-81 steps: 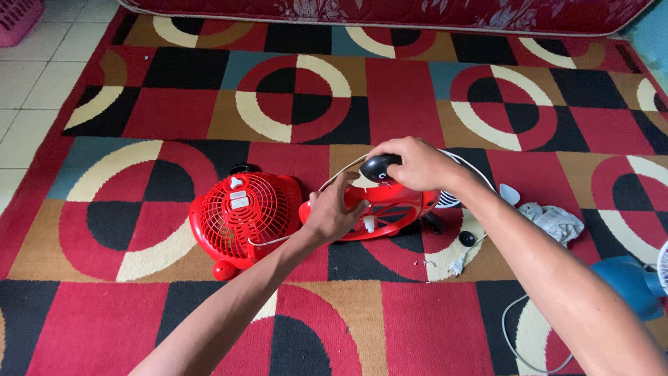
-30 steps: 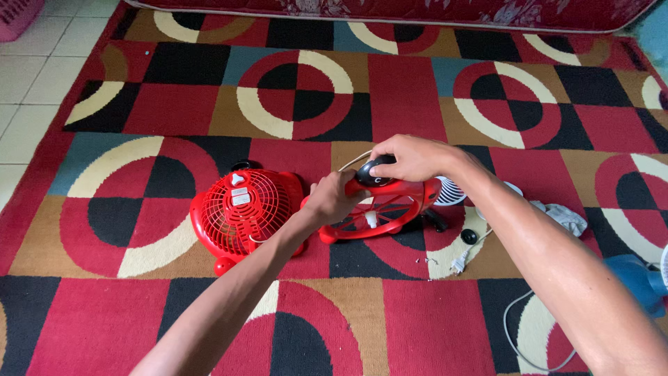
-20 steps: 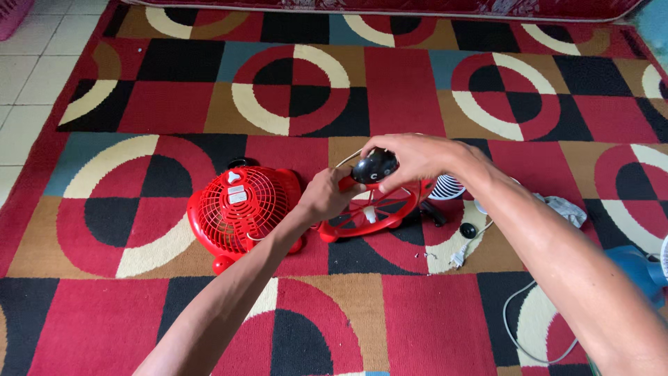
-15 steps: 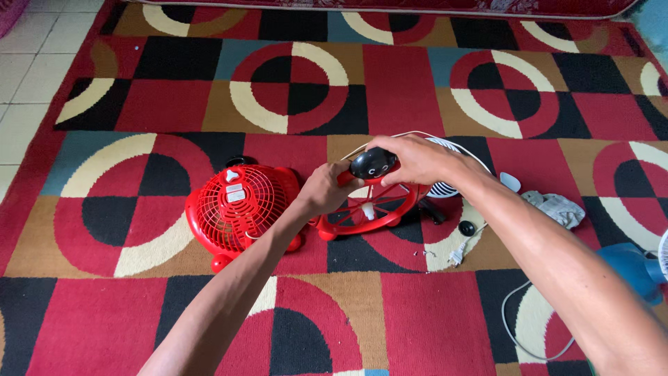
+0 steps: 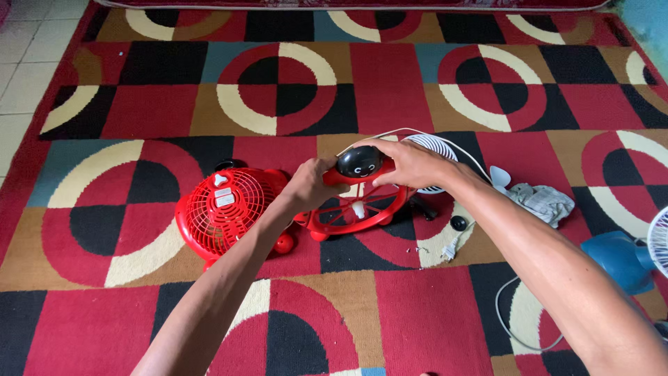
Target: The person disassembles a small red electric fan on the floor, unfastening the front grille and unscrewing the blade cap by hand to remove the blades. They wipe the blades with a cloth, then reattach the blades, tighten the cap, and snap the grille back onto the fan body.
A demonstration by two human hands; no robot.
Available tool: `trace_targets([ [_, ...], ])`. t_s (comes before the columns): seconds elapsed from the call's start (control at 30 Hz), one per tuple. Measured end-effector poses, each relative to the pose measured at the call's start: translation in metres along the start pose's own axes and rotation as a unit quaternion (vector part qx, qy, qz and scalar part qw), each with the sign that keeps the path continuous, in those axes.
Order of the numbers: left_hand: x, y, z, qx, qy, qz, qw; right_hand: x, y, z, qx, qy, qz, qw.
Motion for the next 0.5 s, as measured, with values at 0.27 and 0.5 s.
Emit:
trace_targets([
  [0.27,0.019,-0.001,-0.012,0.018,0.036,-0.011,0.999,-0.002,0.008,0.096,0.067,0.003,0.15,0.986],
  [0.5,0.053,0.005,-0.051,-0.045,0.105,-0.024,0.993,-0.07,-0.024,0.279,-0.071,-0.305,0.203,0.928],
])
Point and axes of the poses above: each hand's wrist, its own x-axis towards the middle knuckle, its own y-axis out of the back of the hand, z = x × y, the point moved 4 cm from there along x, towards the middle knuckle, and after that the axes turned 12 degrees about z, right-handed, at the moved point
